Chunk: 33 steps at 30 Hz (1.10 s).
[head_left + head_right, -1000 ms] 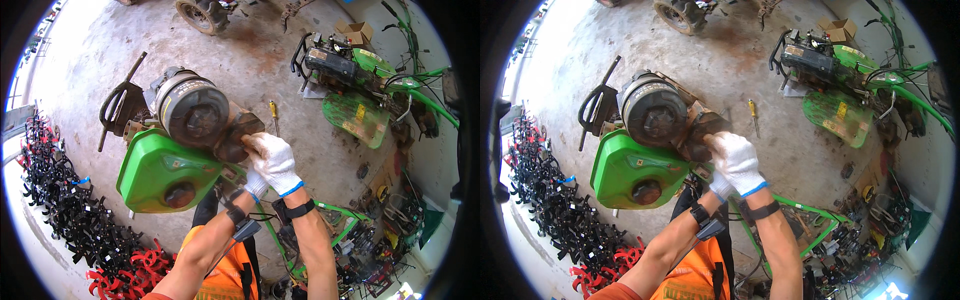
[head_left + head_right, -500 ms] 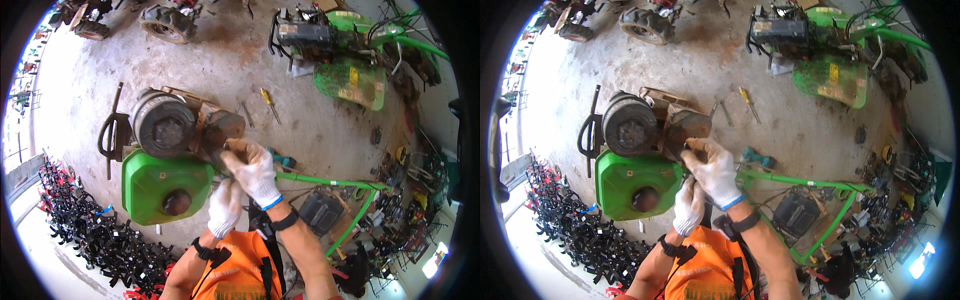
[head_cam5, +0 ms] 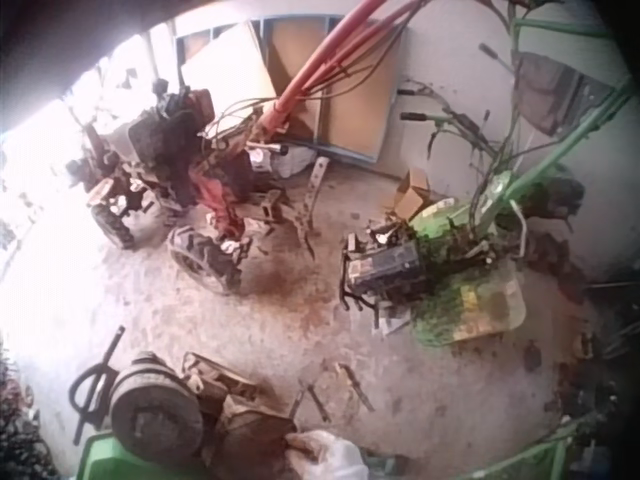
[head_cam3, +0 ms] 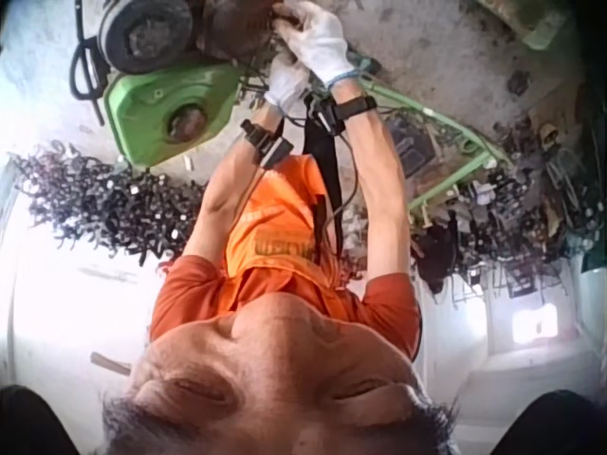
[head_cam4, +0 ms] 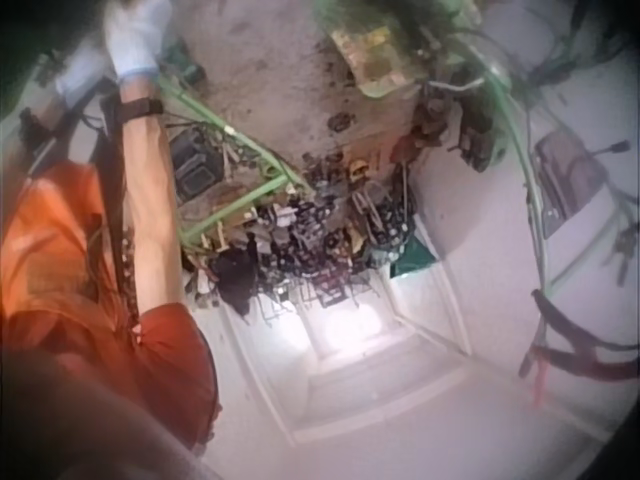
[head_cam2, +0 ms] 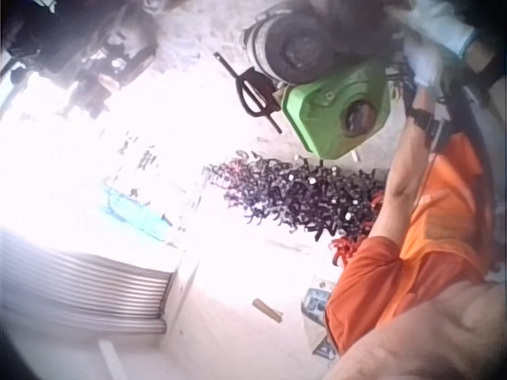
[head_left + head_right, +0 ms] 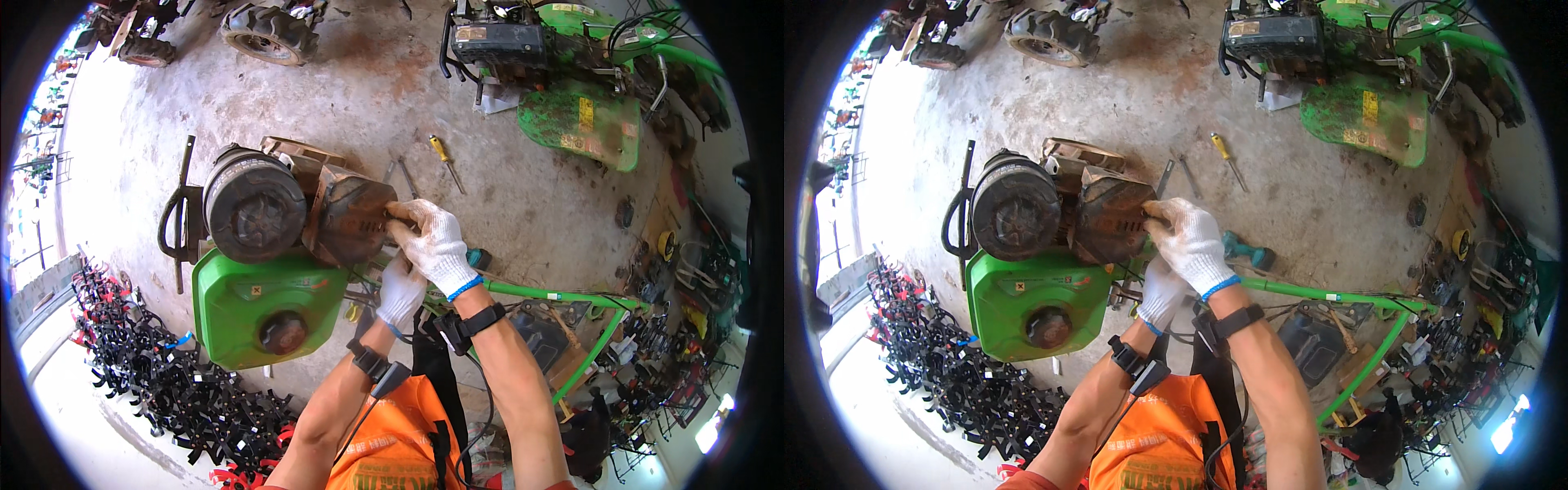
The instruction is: The person works on a green walk-behind tractor engine, using a wrench to tighten bolts on the engine casing and adjusting components. The person repositions the tractor and continues tightening fasteners on the engine.
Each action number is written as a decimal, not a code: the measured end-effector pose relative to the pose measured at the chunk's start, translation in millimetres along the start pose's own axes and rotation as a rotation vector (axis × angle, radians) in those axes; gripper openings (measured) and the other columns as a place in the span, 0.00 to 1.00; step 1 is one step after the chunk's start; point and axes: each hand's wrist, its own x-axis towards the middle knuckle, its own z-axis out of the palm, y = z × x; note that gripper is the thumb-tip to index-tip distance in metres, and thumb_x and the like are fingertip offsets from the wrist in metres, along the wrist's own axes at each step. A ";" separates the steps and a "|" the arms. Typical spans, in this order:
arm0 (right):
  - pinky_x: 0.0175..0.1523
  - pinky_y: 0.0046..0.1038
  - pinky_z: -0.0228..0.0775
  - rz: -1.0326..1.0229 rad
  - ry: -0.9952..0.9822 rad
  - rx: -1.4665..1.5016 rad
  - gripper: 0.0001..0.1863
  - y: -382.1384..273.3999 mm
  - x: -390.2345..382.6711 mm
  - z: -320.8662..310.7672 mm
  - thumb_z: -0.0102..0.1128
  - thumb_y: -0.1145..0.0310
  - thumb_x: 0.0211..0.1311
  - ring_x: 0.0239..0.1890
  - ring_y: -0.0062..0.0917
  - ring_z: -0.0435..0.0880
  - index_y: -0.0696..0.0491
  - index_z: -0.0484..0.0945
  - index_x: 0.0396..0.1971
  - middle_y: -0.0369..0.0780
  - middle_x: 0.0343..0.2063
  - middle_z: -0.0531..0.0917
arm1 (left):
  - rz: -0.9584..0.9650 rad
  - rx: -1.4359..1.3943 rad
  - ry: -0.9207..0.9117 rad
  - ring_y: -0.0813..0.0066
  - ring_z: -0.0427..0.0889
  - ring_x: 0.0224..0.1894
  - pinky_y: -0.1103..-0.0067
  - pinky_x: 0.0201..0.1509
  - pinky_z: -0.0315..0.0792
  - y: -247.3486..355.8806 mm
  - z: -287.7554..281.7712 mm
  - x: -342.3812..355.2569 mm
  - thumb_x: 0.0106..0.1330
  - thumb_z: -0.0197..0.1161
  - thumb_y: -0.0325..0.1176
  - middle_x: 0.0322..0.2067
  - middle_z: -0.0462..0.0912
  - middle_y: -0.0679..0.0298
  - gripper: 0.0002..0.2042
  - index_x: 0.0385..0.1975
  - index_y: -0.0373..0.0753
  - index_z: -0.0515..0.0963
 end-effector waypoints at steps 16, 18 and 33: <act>0.57 0.36 0.85 -0.139 0.044 -0.163 0.12 5.1 8.8 2.1 0.76 0.71 0.63 0.49 0.40 0.93 0.51 0.93 0.47 0.43 0.45 0.93 | 0.156 -0.100 -0.051 0.61 0.88 0.59 0.69 0.64 0.79 -62.8 3.4 46.3 0.80 0.65 0.37 0.51 0.90 0.55 0.19 0.64 0.32 0.79; 0.58 0.35 0.84 -0.025 0.072 -0.041 0.12 8.5 6.3 11.9 0.77 0.70 0.64 0.48 0.36 0.94 0.54 0.92 0.47 0.44 0.45 0.94 | 0.215 0.018 -0.003 0.65 0.88 0.53 0.70 0.59 0.80 -45.3 -8.7 24.7 0.81 0.64 0.37 0.46 0.90 0.57 0.19 0.63 0.31 0.79; 0.51 0.28 0.86 0.262 0.134 0.490 0.22 -16.3 -13.9 33.9 0.79 0.69 0.65 0.43 0.24 0.91 0.63 0.86 0.56 0.42 0.45 0.93 | -0.083 0.296 0.143 0.59 0.85 0.36 0.69 0.48 0.79 54.8 -73.7 -57.6 0.84 0.57 0.43 0.35 0.88 0.50 0.19 0.54 0.30 0.82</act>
